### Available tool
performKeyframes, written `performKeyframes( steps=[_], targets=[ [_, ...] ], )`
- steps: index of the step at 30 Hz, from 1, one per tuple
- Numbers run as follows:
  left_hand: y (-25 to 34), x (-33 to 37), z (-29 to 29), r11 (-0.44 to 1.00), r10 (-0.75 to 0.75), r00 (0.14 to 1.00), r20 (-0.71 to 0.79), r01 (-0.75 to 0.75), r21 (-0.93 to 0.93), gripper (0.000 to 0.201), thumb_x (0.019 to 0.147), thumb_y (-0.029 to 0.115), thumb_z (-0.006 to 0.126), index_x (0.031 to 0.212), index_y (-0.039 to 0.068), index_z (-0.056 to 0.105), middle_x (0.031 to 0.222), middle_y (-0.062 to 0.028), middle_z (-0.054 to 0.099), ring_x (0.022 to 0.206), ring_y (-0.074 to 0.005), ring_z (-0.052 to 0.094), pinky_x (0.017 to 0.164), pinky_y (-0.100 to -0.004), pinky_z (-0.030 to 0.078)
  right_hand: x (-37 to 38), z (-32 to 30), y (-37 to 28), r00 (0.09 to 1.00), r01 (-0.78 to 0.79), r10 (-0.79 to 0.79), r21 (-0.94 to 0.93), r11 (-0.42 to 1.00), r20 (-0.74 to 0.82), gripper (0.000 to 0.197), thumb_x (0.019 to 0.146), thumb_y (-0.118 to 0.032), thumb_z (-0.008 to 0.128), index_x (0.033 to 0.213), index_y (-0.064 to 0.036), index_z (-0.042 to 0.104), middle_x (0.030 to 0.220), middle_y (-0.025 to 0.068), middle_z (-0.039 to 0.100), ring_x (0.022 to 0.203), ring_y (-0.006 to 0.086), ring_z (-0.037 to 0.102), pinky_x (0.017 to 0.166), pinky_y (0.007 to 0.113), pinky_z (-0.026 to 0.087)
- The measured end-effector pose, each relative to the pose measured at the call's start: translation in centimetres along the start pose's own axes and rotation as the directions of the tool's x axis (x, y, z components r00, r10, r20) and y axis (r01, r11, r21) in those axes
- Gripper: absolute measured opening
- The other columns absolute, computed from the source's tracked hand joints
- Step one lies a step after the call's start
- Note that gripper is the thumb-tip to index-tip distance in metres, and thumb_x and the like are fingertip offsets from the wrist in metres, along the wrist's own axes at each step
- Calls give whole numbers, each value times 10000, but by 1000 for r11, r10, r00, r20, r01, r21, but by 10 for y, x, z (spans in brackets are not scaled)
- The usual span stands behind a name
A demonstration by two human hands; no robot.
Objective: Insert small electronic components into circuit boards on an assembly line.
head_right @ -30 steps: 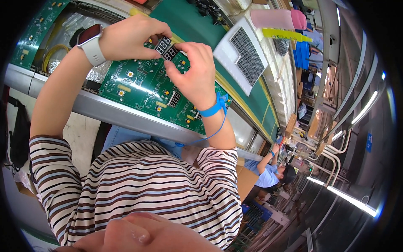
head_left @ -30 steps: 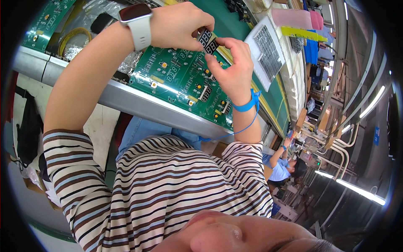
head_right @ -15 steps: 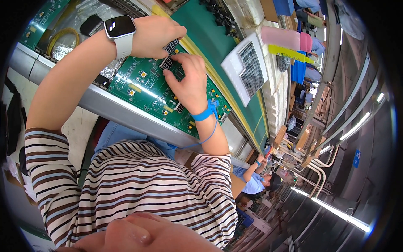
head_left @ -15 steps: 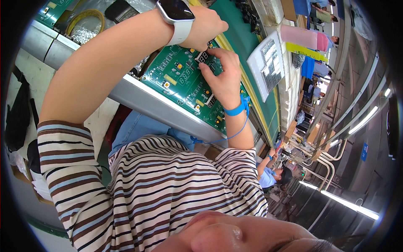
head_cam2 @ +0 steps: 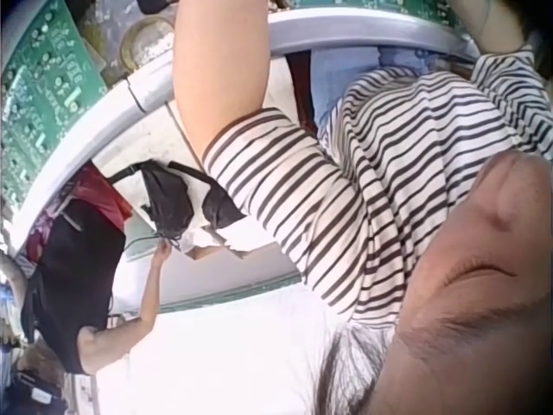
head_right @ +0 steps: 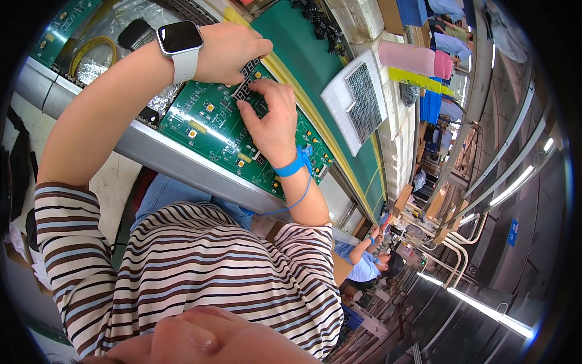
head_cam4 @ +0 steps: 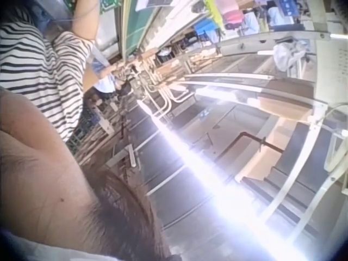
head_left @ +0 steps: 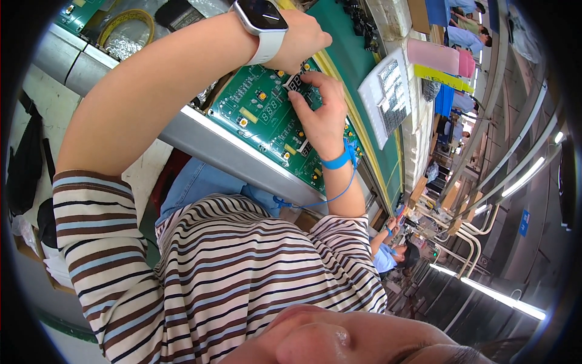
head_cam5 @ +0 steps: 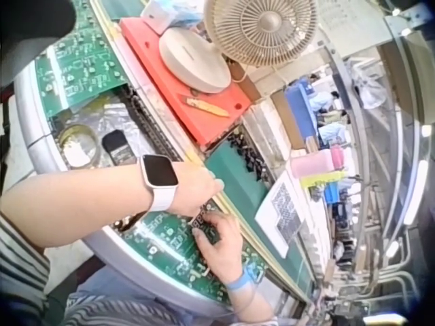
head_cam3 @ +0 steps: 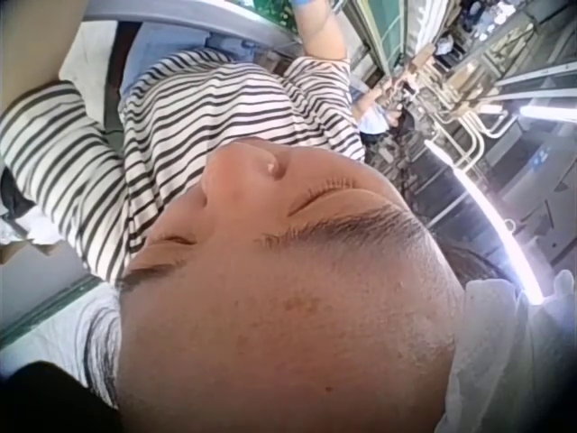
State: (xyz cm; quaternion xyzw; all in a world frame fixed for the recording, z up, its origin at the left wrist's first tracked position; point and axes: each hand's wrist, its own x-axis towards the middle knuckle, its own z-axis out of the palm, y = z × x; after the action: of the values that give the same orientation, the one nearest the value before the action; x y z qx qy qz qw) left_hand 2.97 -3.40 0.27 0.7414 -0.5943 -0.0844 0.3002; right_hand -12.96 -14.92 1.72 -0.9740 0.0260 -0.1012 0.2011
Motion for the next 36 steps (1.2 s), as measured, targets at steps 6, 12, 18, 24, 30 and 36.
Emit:
performKeyframes(
  steps=[6, 12, 18, 24, 30, 36],
  targets=[
    [-1, -2, 3, 1000, 3, 1000, -21, -2, 13, 346, 642, 68, 721, 936, 16, 547, 871, -155, 616, 849, -331, 629, 704, -390, 516, 1, -7, -4, 998, 67, -64, -90, 994, 28, 291, 677, -109, 748, 939, -42, 639, 1031, 105, 601, 962, 291, 530, 875, 394, 411],
    [11, -3, -11, 994, 67, 998, -20, -69, -83, 448, 634, 132, 770, 1000, 0, 549, 823, -165, 641, 798, -320, 650, 675, -371, 529, 6, -20, -2, 992, 74, -81, -76, 994, -99, 315, 701, -127, 737, 990, -59, 632, 1058, 103, 583, 988, 302, 522, 973, 485, 319],
    [19, -2, -5, 965, 137, 990, -46, -144, -218, 572, 618, 205, 808, 1081, -6, 545, 810, -187, 667, 768, -309, 670, 659, -354, 540, 6, -27, -1, 987, 157, -160, -155, 975, -2, 348, 674, -101, 734, 998, -65, 612, 980, 92, 605, 976, 285, 536, 989, 506, 313],
    [6, -11, -9, 983, 71, 991, -112, -89, -161, 436, 723, 241, 694, 1086, 36, 567, 820, -157, 650, 779, -332, 644, 678, -401, 516, -13, -21, -23, 978, 201, -197, -66, 977, 65, 377, 604, -125, 754, 947, -67, 609, 931, 78, 600, 893, 280, 545, 973, 511, 338],
    [7, -5, -4, 999, 41, 999, -19, -40, 27, 219, 743, 47, 566, 960, 35, 594, 740, -181, 628, 722, -350, 639, 612, -428, 506, -24, -10, -31, 976, 175, -157, -109, 979, 152, 389, 595, -122, 755, 960, -74, 628, 962, 63, 601, 940, 277, 532, 985, 549, 318],
    [9, -6, -2, 998, 49, 998, -28, -48, 39, 198, 735, 47, 571, 928, 19, 604, 725, -190, 627, 698, -352, 640, 602, -421, 510, -23, -12, -36, 977, 156, -131, -143, 977, 169, 344, 628, -106, 744, 950, -60, 632, 955, 72, 625, 926, 269, 567, 990, 529, 329]
  ],
)
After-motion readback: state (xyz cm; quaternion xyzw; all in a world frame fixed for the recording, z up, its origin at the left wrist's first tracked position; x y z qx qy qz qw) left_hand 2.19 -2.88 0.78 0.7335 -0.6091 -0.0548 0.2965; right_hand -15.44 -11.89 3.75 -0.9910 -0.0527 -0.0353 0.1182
